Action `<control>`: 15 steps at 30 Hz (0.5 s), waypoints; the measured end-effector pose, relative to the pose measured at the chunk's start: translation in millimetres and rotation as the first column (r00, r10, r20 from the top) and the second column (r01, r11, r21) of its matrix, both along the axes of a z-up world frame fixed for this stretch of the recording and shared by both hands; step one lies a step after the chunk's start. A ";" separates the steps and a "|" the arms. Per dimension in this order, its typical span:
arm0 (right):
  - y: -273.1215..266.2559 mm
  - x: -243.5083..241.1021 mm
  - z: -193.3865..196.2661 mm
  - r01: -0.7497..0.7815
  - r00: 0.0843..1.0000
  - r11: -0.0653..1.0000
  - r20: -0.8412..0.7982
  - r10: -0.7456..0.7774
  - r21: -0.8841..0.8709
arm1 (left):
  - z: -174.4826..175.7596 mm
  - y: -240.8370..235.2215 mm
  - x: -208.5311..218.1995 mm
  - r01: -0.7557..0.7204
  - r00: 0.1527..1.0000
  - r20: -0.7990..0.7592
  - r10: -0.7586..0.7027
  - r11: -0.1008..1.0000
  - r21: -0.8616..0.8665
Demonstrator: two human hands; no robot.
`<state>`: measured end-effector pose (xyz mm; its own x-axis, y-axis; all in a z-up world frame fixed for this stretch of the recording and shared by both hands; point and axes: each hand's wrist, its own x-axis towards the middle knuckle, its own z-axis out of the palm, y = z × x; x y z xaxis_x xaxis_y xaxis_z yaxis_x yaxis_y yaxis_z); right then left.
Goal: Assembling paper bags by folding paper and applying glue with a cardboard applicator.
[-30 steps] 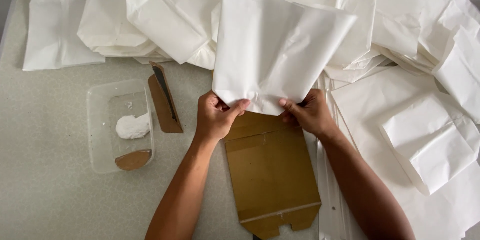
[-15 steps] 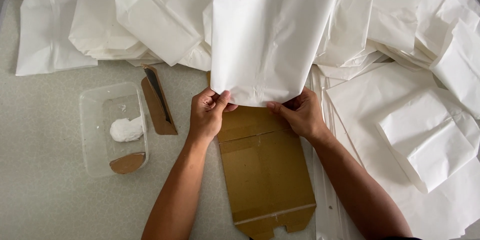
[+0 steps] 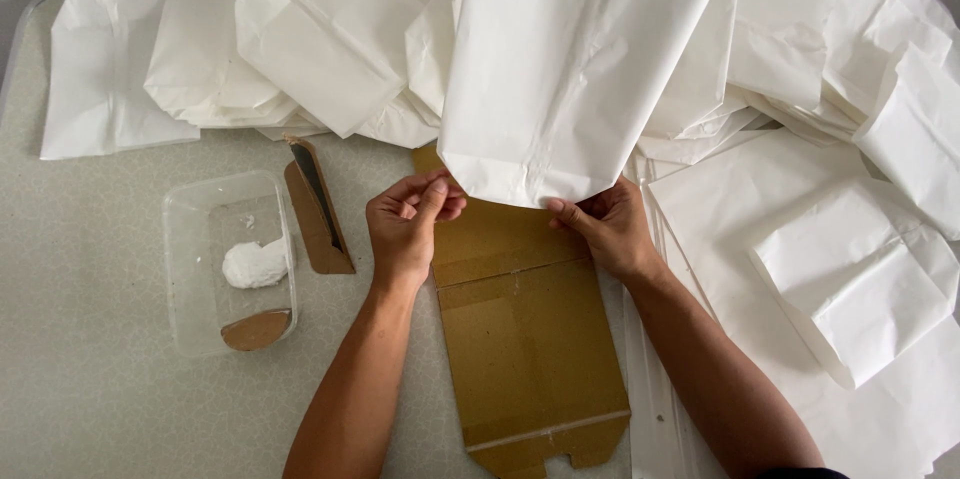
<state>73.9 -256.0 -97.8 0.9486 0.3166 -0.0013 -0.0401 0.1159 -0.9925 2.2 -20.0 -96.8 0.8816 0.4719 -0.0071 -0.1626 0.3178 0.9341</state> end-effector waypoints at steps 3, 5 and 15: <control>-2.0 0.0 0.2 0.012 1.000 1.000 -0.017 -0.011 0.019 | 4.4 -3.0 -3.9 0.040 0.999 0.004 -0.040 0.999 0.030; -3.7 0.6 -4.3 0.009 1.000 1.000 -0.014 -0.008 0.010 | 5.5 -5.1 -5.0 0.059 0.998 0.013 -0.060 0.997 0.054; -6.7 1.3 -12.3 0.010 1.000 1.000 0.023 -0.010 0.001 | 14.3 -7.1 -5.1 0.127 0.992 -0.009 -0.127 0.975 0.183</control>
<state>75.2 -262.7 -110.1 0.9514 0.3072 0.0206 -0.0162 0.1168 -0.9930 -3.0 -27.1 -82.5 0.9344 0.3490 0.0712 -0.1342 0.1597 0.9780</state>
